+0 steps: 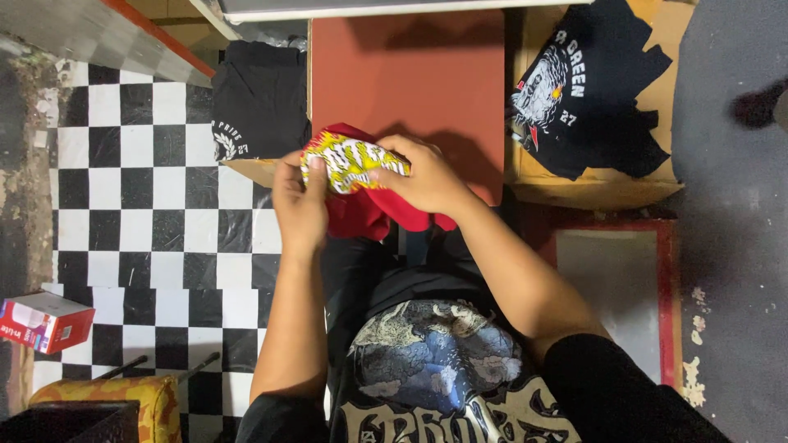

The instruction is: Aligning and preparing t-shirts on a heat press machine for garment decoration

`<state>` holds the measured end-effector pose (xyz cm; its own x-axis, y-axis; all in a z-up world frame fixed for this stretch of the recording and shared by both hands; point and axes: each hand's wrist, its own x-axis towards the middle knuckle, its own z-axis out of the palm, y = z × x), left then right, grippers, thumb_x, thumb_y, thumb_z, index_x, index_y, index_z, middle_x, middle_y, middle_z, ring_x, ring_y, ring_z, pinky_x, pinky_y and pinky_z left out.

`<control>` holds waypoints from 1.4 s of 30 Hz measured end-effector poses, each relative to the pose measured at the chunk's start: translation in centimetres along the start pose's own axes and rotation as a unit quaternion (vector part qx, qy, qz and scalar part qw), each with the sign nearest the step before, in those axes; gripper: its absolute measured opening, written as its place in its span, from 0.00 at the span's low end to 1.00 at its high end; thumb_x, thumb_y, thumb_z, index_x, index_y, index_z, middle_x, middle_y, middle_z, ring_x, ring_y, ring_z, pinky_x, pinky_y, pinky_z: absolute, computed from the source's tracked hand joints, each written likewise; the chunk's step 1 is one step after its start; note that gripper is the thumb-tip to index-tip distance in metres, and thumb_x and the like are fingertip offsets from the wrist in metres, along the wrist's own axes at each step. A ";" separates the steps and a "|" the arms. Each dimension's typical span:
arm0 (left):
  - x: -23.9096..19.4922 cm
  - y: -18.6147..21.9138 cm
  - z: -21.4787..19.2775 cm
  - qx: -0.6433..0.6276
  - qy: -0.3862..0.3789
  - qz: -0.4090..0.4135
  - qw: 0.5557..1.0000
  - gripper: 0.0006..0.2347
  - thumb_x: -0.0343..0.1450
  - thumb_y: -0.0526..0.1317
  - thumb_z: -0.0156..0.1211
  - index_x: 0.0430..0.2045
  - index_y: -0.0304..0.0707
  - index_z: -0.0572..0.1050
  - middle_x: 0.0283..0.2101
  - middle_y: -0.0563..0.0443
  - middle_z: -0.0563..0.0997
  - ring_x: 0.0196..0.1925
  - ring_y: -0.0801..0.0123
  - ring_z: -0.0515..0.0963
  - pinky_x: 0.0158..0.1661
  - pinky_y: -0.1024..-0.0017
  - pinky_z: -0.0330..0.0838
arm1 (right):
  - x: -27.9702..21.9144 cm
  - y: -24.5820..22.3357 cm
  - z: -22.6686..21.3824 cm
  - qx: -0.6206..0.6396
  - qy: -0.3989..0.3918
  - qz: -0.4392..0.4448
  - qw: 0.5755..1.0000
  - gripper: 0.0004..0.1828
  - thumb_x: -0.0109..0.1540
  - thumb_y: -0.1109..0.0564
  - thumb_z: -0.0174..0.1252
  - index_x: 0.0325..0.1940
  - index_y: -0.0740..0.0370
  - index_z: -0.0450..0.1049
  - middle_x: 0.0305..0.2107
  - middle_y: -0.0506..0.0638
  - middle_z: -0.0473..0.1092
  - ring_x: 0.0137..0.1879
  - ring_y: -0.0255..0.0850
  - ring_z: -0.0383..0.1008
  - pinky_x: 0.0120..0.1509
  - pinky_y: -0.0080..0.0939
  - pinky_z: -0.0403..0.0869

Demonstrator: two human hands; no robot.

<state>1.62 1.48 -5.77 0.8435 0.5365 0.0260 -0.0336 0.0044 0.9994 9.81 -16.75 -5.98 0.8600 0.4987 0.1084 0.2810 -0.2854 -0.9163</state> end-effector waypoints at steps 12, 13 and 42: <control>0.1 -1.5 -1.3 0.072 -0.023 0.005 0.997 0.07 0.76 0.36 0.62 0.42 0.33 0.73 0.34 0.44 0.79 0.42 0.63 0.80 0.45 0.64 0.74 | 1.2 2.8 1.4 0.039 0.150 0.007 0.988 0.14 0.54 0.56 0.75 0.39 0.55 0.77 0.26 0.50 0.74 0.34 0.42 0.75 0.37 0.39 0.72; 0.1 -1.3 -1.2 0.070 -0.019 0.007 0.997 0.07 0.76 0.36 0.62 0.42 0.33 0.73 0.34 0.44 0.79 0.42 0.63 0.80 0.45 0.64 0.74 | 0.7 2.3 0.8 0.038 0.147 0.004 0.988 0.14 0.54 0.56 0.75 0.39 0.55 0.77 0.26 0.50 0.74 0.34 0.42 0.75 0.37 0.39 0.72; -0.7 1.6 0.3 -0.052 -0.135 0.008 0.989 0.22 0.69 0.27 0.66 0.58 0.34 0.72 0.45 0.43 0.83 0.46 0.71 0.79 0.50 0.69 0.75 | -0.8 -0.1 -0.2 0.068 0.016 0.013 0.997 0.13 0.63 0.58 0.67 0.51 0.62 0.79 0.30 0.54 0.74 0.35 0.41 0.75 0.40 0.41 0.73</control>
<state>1.15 0.85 -4.22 0.9542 0.2929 0.0603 -0.0912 0.0932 0.9915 9.18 -17.33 -5.88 0.8802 0.4653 0.0937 0.1991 -0.1829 -0.9627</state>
